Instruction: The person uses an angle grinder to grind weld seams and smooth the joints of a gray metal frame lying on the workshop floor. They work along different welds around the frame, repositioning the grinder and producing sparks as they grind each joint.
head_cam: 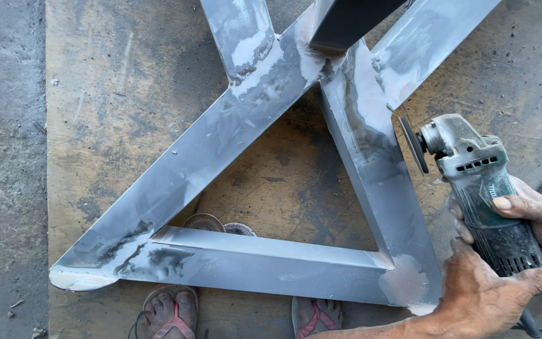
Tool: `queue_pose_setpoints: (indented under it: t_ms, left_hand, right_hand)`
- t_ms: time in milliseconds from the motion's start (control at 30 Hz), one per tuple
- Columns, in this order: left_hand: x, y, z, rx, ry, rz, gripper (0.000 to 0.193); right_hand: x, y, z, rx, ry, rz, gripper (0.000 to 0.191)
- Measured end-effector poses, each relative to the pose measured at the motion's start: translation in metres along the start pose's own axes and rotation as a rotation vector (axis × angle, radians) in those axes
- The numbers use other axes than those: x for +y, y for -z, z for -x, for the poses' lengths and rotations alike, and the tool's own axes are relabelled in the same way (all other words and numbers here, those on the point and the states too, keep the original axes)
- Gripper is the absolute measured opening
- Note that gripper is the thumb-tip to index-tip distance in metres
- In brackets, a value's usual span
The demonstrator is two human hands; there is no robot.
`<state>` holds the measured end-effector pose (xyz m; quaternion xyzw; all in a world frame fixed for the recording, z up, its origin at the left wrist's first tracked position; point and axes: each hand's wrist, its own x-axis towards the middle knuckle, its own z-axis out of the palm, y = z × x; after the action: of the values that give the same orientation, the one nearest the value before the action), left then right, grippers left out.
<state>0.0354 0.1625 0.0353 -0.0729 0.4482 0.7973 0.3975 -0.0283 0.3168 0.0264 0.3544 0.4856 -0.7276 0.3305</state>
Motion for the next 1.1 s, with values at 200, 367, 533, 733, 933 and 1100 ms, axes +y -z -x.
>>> queue_pose_setpoints:
  t_ms: [200,367,533,733,933,1100]
  left_hand:
    - [0.024,0.018,0.007,0.036,-0.062,0.140,0.101]
    - [0.030,0.025,0.014,0.057,0.165,0.058,0.089]
    - [0.028,0.023,0.014,0.015,0.182,0.102,0.087]
    - [0.032,0.013,0.017,0.048,0.089,0.212,0.099]
    - [0.035,0.006,0.017,0.037,0.121,0.182,0.100]
    - [0.031,0.002,0.026,-0.014,0.194,0.262,0.101]
  right_hand:
    - [0.002,-0.007,-0.009,-0.055,0.034,-0.029,0.076]
    - [0.011,-0.001,-0.014,0.022,0.004,0.022,0.072]
    - [0.016,0.018,-0.017,-0.070,-0.055,0.034,0.067]
    - [0.017,0.025,0.002,0.070,-0.183,0.078,0.066]
    - [0.006,0.019,0.007,-0.012,-0.319,0.160,0.065]
    - [0.004,0.026,0.018,0.047,-0.344,0.118,0.066]
